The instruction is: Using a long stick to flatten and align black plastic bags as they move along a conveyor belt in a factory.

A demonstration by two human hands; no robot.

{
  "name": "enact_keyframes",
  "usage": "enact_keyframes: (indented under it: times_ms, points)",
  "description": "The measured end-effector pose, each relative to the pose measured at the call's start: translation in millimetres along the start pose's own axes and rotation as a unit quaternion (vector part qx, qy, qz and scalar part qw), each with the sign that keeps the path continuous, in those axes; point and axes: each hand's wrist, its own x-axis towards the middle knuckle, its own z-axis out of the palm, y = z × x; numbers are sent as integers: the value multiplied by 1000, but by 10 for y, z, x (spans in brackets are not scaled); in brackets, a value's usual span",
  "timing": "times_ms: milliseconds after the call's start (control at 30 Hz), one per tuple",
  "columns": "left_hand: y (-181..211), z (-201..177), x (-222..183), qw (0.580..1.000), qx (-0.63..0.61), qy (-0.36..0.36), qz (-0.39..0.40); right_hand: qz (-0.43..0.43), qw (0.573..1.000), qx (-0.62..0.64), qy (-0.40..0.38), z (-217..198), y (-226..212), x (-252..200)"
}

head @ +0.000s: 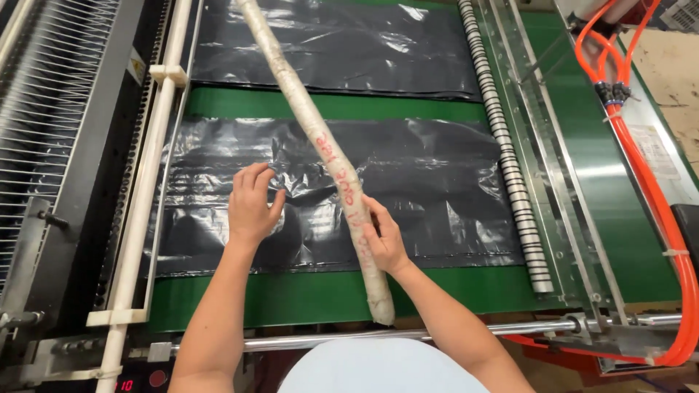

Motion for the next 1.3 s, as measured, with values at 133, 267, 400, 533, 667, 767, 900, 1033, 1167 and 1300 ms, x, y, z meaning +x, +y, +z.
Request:
enact_keyframes:
  times_ms: [133, 267, 400, 533, 667, 767, 900, 1033, 1167, 1300]
  points:
    - [-52, 69, -26, 1000, 3, -8, 9, 13, 1000, 15, 6, 5, 122, -5]
    - [-45, 47, -19, 1000, 4, -19, 12, 35, 997, 65, 10, 2, 160, -10]
    - [-35, 14, -16, 1000, 0, -26, 13, 35, 997, 72, 17, 2, 194, -21]
    - [-9, -10, 0, 999, 5, -31, 10, 25, 998, 46, 19, 17, 189, -62]
    - [10, -50, 8, 999, -20, -28, 6, -12, 1000, 1, 8, 18, 238, -88]
    - [-13, -34, 12, 999, -41, -5, 9, -39, 999, -9, -6, 59, 320, -130]
    - [-2, -73, 55, 997, -72, 38, 17, -72, 997, -24, -31, 159, 430, -216]
    - [-86, -27, 48, 994, -70, 72, 30, -88, 995, -27, -46, 214, 227, -216]
    - [-113, -42, 59, 990, -64, 119, 29, -147, 987, -10, -62, 235, -97, -98]
    - [-88, -69, 75, 988, -43, 146, 23, -188, 980, -20, -67, 280, -72, -118]
